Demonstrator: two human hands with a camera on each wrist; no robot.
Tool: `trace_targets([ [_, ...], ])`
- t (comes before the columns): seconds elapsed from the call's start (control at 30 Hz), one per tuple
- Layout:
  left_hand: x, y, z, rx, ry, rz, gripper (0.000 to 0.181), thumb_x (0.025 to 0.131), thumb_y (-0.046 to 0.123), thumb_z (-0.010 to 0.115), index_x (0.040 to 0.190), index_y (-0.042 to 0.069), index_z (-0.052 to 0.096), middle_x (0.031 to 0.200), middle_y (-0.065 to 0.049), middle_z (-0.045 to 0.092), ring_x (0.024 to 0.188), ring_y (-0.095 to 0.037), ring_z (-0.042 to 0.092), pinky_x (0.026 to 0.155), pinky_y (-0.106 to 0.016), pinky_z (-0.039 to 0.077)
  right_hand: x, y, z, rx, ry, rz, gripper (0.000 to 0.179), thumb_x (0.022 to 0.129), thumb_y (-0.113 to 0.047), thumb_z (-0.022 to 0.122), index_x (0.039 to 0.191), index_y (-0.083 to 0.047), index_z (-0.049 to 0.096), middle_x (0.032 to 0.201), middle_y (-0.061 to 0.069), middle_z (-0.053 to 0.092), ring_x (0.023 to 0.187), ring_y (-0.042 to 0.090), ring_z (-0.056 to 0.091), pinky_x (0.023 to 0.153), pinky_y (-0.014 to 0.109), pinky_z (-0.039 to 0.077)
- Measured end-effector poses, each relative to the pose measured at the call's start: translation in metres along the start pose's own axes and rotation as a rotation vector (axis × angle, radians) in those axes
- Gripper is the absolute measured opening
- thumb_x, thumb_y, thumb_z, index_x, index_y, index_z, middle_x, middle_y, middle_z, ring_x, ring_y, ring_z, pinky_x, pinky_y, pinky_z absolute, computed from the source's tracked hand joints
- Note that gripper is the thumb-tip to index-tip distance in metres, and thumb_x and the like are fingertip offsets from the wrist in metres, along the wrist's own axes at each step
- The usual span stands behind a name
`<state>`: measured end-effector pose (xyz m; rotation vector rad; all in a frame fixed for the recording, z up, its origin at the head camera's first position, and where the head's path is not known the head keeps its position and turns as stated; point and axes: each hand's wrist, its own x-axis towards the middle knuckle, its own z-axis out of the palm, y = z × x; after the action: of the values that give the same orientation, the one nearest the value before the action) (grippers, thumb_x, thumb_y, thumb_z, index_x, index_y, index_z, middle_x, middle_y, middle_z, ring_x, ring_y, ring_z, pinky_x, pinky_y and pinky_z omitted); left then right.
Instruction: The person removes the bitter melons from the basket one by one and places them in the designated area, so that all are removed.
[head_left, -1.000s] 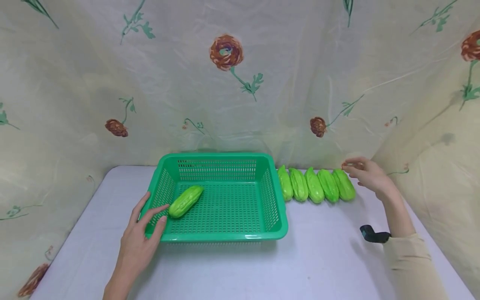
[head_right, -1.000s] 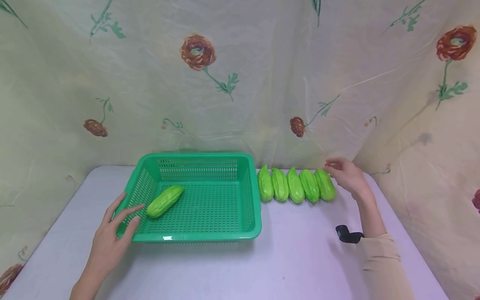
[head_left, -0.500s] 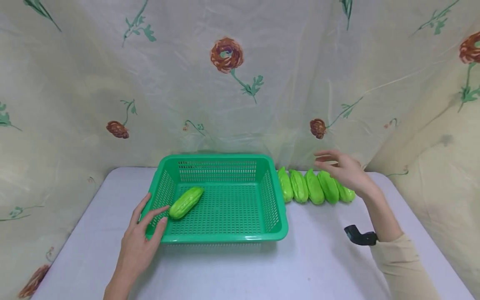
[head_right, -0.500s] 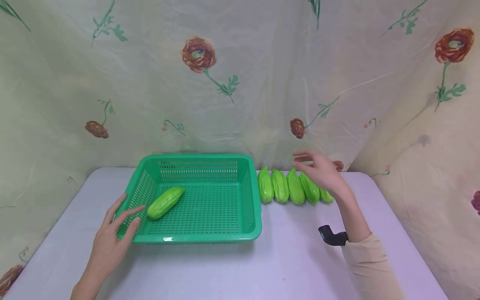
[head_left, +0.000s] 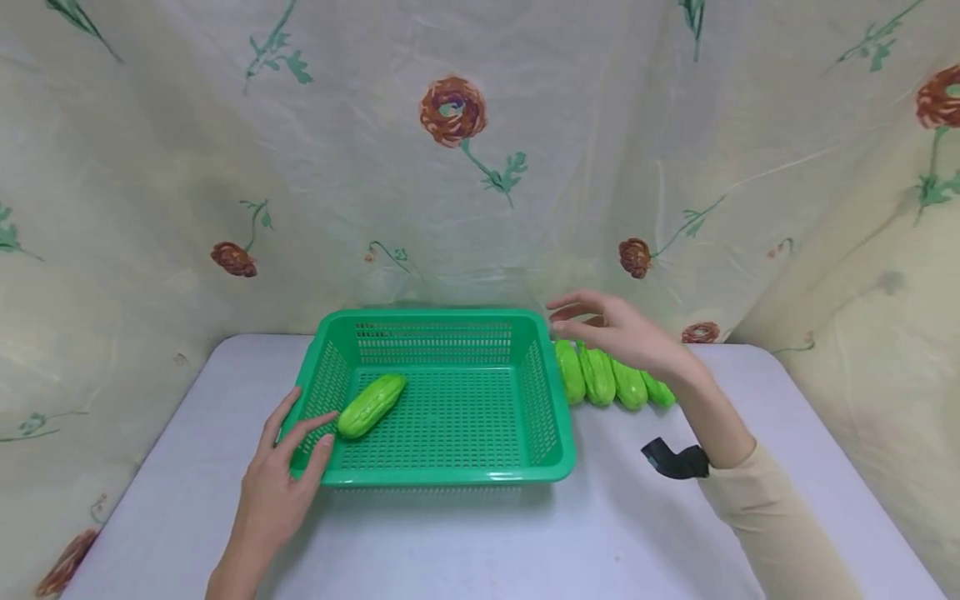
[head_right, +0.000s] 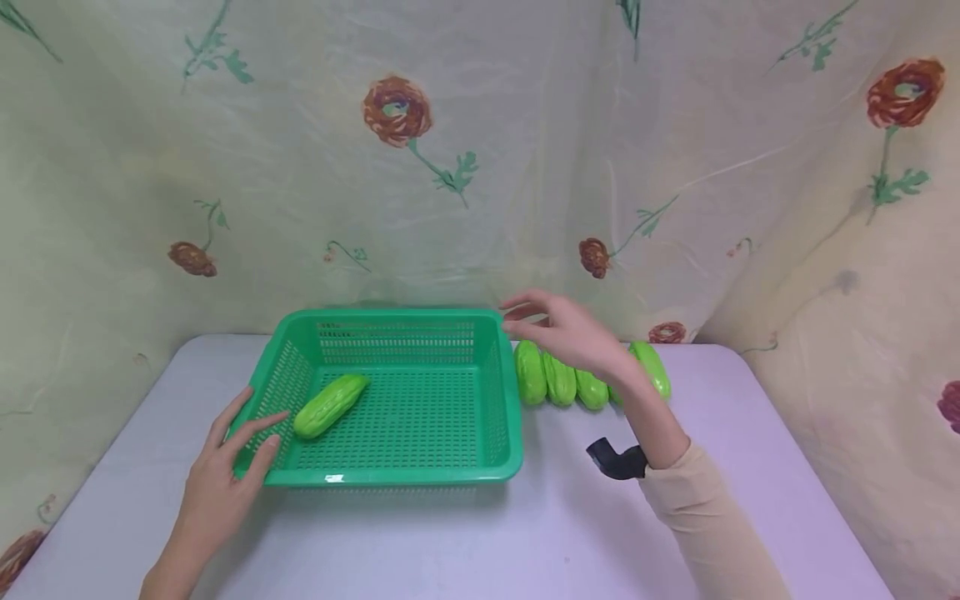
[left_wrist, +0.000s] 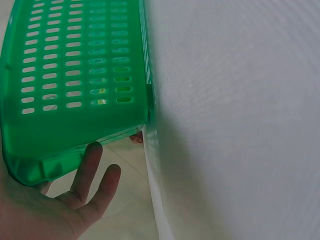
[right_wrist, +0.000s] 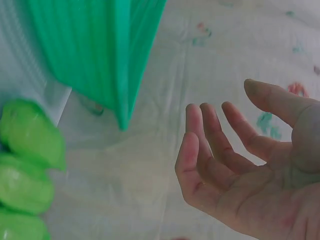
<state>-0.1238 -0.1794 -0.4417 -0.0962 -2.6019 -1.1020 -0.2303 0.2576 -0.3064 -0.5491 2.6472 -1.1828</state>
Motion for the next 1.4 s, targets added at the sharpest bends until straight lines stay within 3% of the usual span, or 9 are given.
trace_targets([
  [0.23, 0.0, -0.002, -0.001, -0.001, 0.012, 0.006, 0.032, 0.11, 0.031, 0.061, 0.138, 0.021, 0.073, 0.177, -0.006, 0.033, 0.153, -0.05, 0.045, 0.097, -0.075, 0.051, 0.019, -0.022, 0.023, 0.026, -0.069, -0.055, 0.042, 0.11, -0.033, 0.062, 0.149, -0.015, 0.06, 0.149, 0.011, 0.066, 0.138, 0.032, 0.064, 0.114, 0.054, 0.054],
  [0.8, 0.0, -0.002, -0.002, -0.005, 0.011, 0.002, 0.032, 0.111, 0.031, 0.061, 0.139, 0.023, 0.072, 0.177, -0.005, 0.032, 0.154, -0.051, 0.044, 0.098, -0.076, 0.05, 0.067, -0.068, 0.078, 0.126, -0.285, -0.105, 0.037, 0.11, -0.032, 0.064, 0.146, -0.023, 0.063, 0.144, 0.001, 0.069, 0.13, 0.02, 0.069, 0.112, 0.049, 0.055],
  [1.0, 0.0, -0.001, -0.001, -0.002, 0.007, -0.001, 0.032, 0.111, 0.032, 0.061, 0.139, 0.022, 0.072, 0.177, -0.005, 0.032, 0.154, -0.051, 0.044, 0.099, -0.078, 0.049, 0.091, -0.07, 0.099, 0.193, -0.377, -0.087, 0.037, 0.11, -0.031, 0.063, 0.146, -0.024, 0.062, 0.144, 0.0, 0.069, 0.127, 0.015, 0.071, 0.107, 0.044, 0.057],
  [1.17, -0.001, 0.0, 0.0, -0.001, 0.006, -0.001, 0.032, 0.111, 0.031, 0.061, 0.139, 0.022, 0.073, 0.177, -0.006, 0.032, 0.153, -0.051, 0.045, 0.099, -0.078, 0.049, 0.11, -0.067, 0.119, 0.208, -0.428, -0.084, 0.038, 0.11, -0.03, 0.063, 0.147, -0.021, 0.061, 0.143, 0.002, 0.07, 0.13, 0.021, 0.07, 0.104, 0.041, 0.058],
  [1.3, -0.001, 0.0, 0.0, 0.003, 0.007, 0.002, 0.032, 0.111, 0.031, 0.061, 0.139, 0.022, 0.073, 0.177, -0.005, 0.032, 0.152, -0.051, 0.047, 0.098, -0.077, 0.051, 0.12, -0.065, 0.131, 0.206, -0.447, -0.092, 0.04, 0.11, -0.03, 0.063, 0.149, -0.02, 0.06, 0.146, 0.004, 0.068, 0.136, 0.029, 0.067, 0.104, 0.042, 0.058],
  [1.4, -0.001, 0.0, 0.0, 0.004, 0.008, 0.006, 0.032, 0.111, 0.031, 0.061, 0.139, 0.022, 0.073, 0.177, -0.006, 0.032, 0.151, -0.052, 0.047, 0.098, -0.077, 0.051, 0.128, -0.065, 0.139, 0.203, -0.456, -0.096, 0.041, 0.11, -0.029, 0.063, 0.15, -0.019, 0.06, 0.148, 0.006, 0.066, 0.137, 0.028, 0.066, 0.107, 0.048, 0.058],
])
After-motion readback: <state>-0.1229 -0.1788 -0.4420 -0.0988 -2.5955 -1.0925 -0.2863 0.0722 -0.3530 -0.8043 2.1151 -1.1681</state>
